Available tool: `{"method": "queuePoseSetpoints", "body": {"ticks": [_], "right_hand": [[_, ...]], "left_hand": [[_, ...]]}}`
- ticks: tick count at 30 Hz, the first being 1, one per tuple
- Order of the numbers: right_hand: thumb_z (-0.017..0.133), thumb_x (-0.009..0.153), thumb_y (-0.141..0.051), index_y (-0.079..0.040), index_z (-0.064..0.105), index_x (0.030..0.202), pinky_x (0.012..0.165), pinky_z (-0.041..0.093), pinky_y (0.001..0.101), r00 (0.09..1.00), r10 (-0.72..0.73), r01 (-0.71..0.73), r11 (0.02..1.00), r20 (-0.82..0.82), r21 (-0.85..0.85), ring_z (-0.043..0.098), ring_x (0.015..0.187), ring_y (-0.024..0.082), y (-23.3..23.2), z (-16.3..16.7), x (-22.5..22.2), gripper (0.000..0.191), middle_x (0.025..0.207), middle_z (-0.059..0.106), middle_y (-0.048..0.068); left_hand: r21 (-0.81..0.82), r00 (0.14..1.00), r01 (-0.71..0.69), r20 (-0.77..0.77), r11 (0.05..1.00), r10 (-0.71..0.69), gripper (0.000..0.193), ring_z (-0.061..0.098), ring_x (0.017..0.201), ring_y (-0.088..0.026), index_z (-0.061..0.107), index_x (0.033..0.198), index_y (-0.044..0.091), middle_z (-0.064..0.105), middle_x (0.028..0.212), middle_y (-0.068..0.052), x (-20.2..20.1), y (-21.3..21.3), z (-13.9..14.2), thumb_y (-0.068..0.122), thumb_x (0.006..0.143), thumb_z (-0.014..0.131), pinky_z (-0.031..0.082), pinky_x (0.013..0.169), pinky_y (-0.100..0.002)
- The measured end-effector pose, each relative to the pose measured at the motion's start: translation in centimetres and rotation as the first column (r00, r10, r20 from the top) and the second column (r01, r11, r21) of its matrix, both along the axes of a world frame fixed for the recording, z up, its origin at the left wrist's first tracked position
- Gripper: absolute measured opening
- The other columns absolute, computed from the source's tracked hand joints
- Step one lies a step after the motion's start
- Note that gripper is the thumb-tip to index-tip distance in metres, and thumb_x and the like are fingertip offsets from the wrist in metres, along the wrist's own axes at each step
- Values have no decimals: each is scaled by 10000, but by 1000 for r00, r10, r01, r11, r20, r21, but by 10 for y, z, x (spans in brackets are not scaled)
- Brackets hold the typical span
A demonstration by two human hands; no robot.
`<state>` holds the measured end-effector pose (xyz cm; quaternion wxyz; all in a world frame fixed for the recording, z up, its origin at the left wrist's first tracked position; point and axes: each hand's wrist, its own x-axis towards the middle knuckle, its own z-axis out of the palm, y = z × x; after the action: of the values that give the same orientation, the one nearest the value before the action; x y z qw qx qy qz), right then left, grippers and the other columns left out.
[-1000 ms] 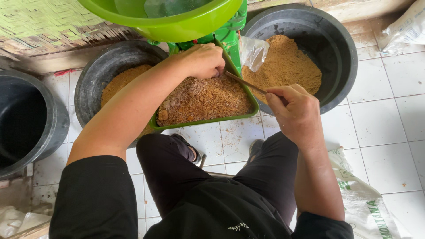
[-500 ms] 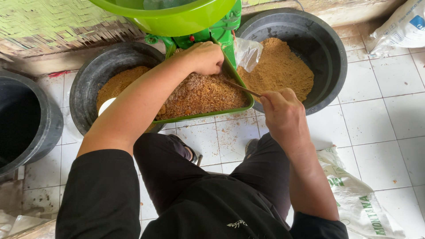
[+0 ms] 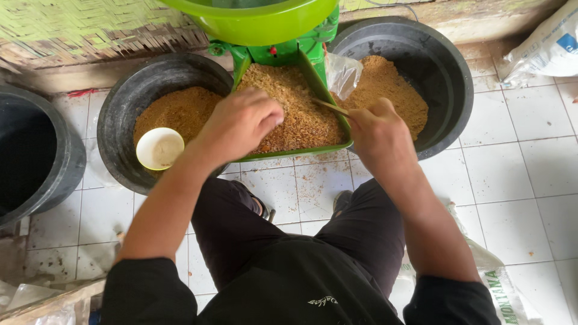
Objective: The person operates a green grain mill, feeding whole grains into the hopper and using a wooden stick to guide the material. The ground grain collects in a green tray and is periodically transferred into a large black basin.
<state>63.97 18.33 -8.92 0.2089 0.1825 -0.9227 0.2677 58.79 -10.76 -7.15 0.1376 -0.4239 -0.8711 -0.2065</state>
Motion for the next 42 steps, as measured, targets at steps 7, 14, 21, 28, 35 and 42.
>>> {"method": "queuePoseSetpoints", "body": {"ticks": [7, 14, 21, 28, 35, 42], "right_hand": [[611, 948, -27, 43, 698, 1015, 659, 615, 444, 987, -86, 37, 946, 137, 321, 697, 774, 353, -63, -22, -61, 131, 999, 615, 250], [564, 971, -16, -27, 704, 1142, 723, 585, 517, 936, -179, 56, 925, 303, 375, 716, 823, 414, -84, -16, -73, 221, 913, 691, 257], [590, 934, -30, 21, 738, 1017, 685, 608, 467, 947, -171, 67, 933, 271, 355, 727, 763, 375, -101, -20, -78, 177, 976, 696, 259], [617, 876, -43, 9, 760, 943, 702, 610, 446, 954, -130, 6, 910, 272, 414, 723, 786, 352, -107, -29, -95, 166, 946, 706, 235], [601, 901, -65, 9, 763, 909, 744, 601, 456, 986, -82, 10, 896, 144, 444, 725, 807, 341, -98, -25, -87, 179, 898, 708, 217], [594, 914, -71, -10, 776, 931, 757, 585, 475, 957, -145, 18, 896, 253, 445, 715, 817, 376, -107, -23, -95, 193, 922, 708, 241]], "left_hand": [[228, 990, -59, -114, 972, 87, 128, 631, 841, -198, 666, 962, 104, 664, 896, -23, 60, -25, -22, 198, 970, 751, 516, 808, -374], [385, 963, -169, -133, 907, 236, 85, 625, 848, -204, 646, 1003, 91, 658, 923, -26, 71, -39, -37, 115, 986, 726, 502, 794, -383], [543, 944, -89, -221, 835, 244, 75, 569, 697, -146, 646, 1012, 117, 622, 808, 4, 82, -56, -80, 90, 964, 697, 460, 640, -315], [110, 981, -12, -192, 994, 33, 366, 629, 759, -127, 659, 1291, 69, 673, 903, 10, 134, -55, -109, 58, 926, 644, 528, 678, -281], [274, 949, -49, -287, 961, 130, 227, 576, 609, -66, 726, 1185, 118, 699, 749, 28, 120, -61, -104, 248, 999, 724, 462, 542, -238], [394, 889, -330, -176, 858, 423, 510, 564, 1363, -383, 542, 1438, 36, 643, 1388, -188, 36, -52, -65, 437, 1137, 445, 438, 1175, -531]]}}
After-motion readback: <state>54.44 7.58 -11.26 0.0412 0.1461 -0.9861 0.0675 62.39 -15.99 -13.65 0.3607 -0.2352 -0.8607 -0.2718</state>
